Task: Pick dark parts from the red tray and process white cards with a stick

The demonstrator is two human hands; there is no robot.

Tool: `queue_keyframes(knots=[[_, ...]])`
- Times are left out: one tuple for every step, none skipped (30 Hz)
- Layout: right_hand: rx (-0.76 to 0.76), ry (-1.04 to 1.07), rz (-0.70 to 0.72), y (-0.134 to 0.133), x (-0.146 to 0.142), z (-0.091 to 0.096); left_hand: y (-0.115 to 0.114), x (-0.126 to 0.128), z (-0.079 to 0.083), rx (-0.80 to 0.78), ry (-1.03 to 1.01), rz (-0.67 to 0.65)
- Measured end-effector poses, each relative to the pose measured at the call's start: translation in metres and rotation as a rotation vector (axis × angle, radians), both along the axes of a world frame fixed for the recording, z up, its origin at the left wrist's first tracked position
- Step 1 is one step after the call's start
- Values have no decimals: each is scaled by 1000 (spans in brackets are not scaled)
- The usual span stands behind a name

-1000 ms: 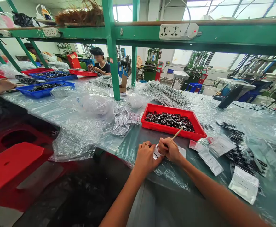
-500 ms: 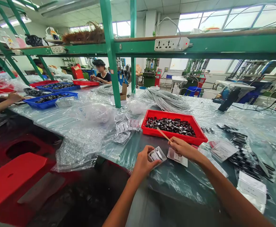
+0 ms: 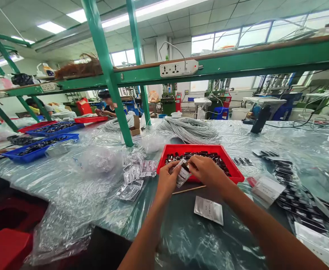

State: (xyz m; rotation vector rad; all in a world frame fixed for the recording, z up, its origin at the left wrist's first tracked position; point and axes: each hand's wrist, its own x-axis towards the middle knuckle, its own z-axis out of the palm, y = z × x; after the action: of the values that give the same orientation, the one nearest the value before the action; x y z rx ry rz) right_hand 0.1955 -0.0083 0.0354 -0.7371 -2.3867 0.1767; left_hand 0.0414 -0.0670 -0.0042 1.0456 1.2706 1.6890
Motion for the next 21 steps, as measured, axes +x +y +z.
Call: queue_keyframes(knots=[[23, 5, -42, 2, 2, 0, 4, 0, 1, 3, 24, 10], [48, 6, -88, 3, 5, -1, 9, 1, 3, 7, 53, 22], [68, 3, -133, 4, 7, -1, 14, 2, 5, 12, 81, 29], [82, -2, -176, 5, 9, 0, 20, 4, 8, 18, 101, 28], [89, -10, -211, 7, 11, 2, 26, 6, 12, 29, 117, 20], [94, -10, -237, 10, 13, 3, 33, 8, 17, 41, 132, 7], [101, 5, -260, 14, 15, 5, 41, 10, 21, 56, 150, 0], [119, 40, -282, 20, 17, 6, 50, 13, 25, 70, 173, 3], [149, 90, -298, 25, 18, 6, 58, 15, 29, 83, 198, 19], [185, 145, -300, 32, 19, 5, 67, 18, 31, 93, 222, 44], [221, 191, -288, 38, 20, 2, 76, 20, 31, 101, 239, 67], [251, 222, -264, 44, 19, -2, 84, 22, 30, 108, 243, 87], [265, 233, -231, 50, 17, -9, 91, 24, 26, 111, 234, 97], [261, 235, -201, 54, 15, -16, 96, 25, 21, 108, 217, 94], [239, 233, -181, 58, 11, -24, 100, 25, 16, 103, 196, 84], [205, 236, -175, 60, 8, -31, 102, 25, 10, 96, 177, 70], [161, 248, -180, 62, 4, -38, 102, 24, 4, 89, 162, 54], [108, 267, -186, 62, 0, -44, 101, 22, 0, 84, 151, 34], [47, 294, -189, 61, -2, -47, 99, 20, -3, 81, 143, 2], [-17, 329, -190, 60, -4, -49, 97, 18, -5, 81, 133, -32], [-80, 369, -191, 59, -4, -50, 95, 15, -6, 80, 122, -70]])
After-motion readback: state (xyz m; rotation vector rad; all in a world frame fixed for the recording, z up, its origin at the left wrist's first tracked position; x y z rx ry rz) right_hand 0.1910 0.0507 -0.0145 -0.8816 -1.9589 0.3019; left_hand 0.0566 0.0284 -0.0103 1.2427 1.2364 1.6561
